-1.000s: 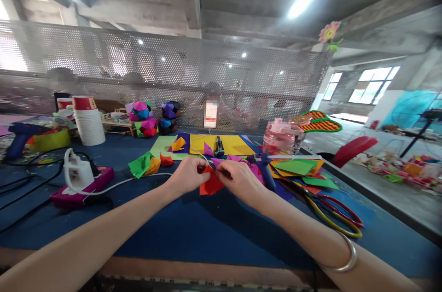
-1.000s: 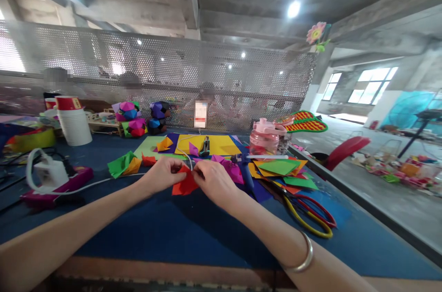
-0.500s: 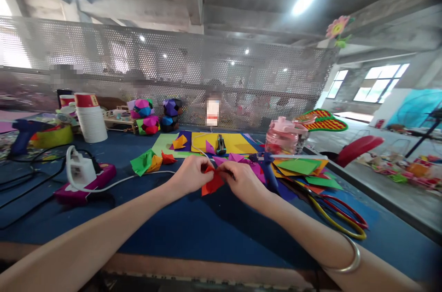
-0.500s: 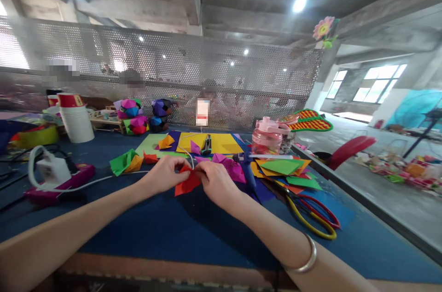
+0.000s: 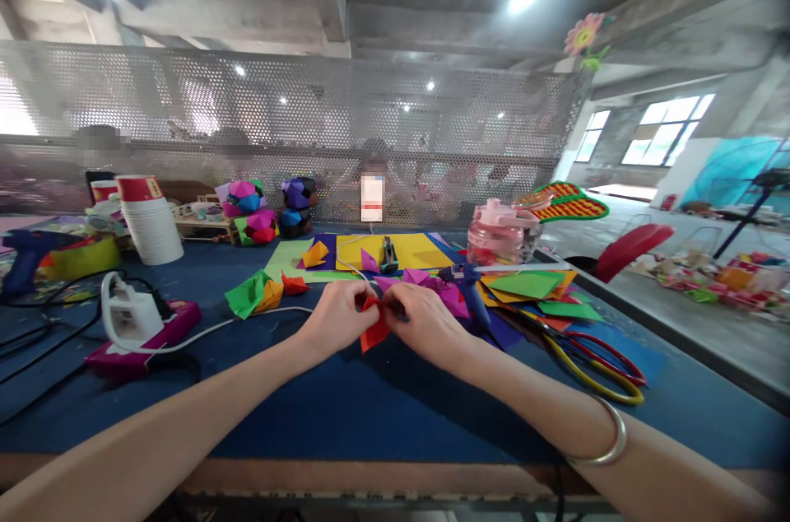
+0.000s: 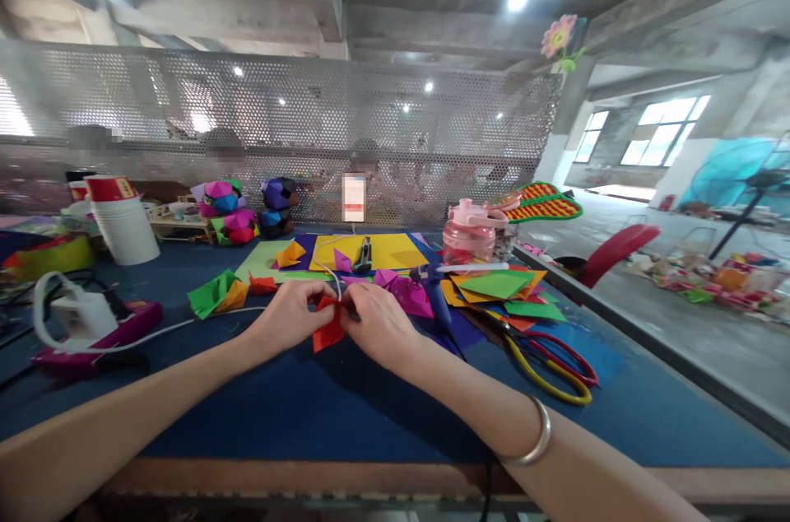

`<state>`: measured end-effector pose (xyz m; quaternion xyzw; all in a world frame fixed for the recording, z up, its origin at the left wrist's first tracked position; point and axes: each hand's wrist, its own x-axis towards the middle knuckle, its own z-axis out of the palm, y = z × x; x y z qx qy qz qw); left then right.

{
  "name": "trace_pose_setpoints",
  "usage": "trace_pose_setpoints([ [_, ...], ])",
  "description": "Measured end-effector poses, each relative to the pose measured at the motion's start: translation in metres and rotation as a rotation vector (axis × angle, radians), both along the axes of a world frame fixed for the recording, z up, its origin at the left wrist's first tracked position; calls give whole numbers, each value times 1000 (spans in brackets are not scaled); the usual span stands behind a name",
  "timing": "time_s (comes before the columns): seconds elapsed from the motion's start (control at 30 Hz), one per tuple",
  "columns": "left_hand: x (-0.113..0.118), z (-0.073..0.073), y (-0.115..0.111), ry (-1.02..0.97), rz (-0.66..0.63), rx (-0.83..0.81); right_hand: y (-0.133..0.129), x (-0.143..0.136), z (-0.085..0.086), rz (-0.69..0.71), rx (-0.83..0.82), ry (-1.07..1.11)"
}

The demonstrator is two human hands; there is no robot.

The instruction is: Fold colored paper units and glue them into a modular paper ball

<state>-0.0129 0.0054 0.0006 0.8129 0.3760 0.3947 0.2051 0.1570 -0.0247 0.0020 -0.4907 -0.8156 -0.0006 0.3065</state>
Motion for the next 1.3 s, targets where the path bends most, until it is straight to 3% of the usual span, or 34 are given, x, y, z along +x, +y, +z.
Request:
trace_pose_setpoints([
  [0.13, -1, -1, 2, -16, 8, -7, 1, 2, -2, 32, 16, 43],
  [0.33, -2, -3, 13, -121, 52, -118, 8, 6, -2, 82, -104, 294],
  [0.5, -1, -3, 16, -227, 37, -237, 8, 4, -4, 98, -171, 359],
  [0.8, 3, -4, 10, -231, -21, -209, 4, 0, -4, 77, -159, 432],
  [1.13, 1, 2, 0, 134, 12, 49, 1, -1, -5, 28, -1, 208],
  [1.3, 1, 2, -1, 105, 1, 71, -3, -3, -2, 43, 113, 91],
])
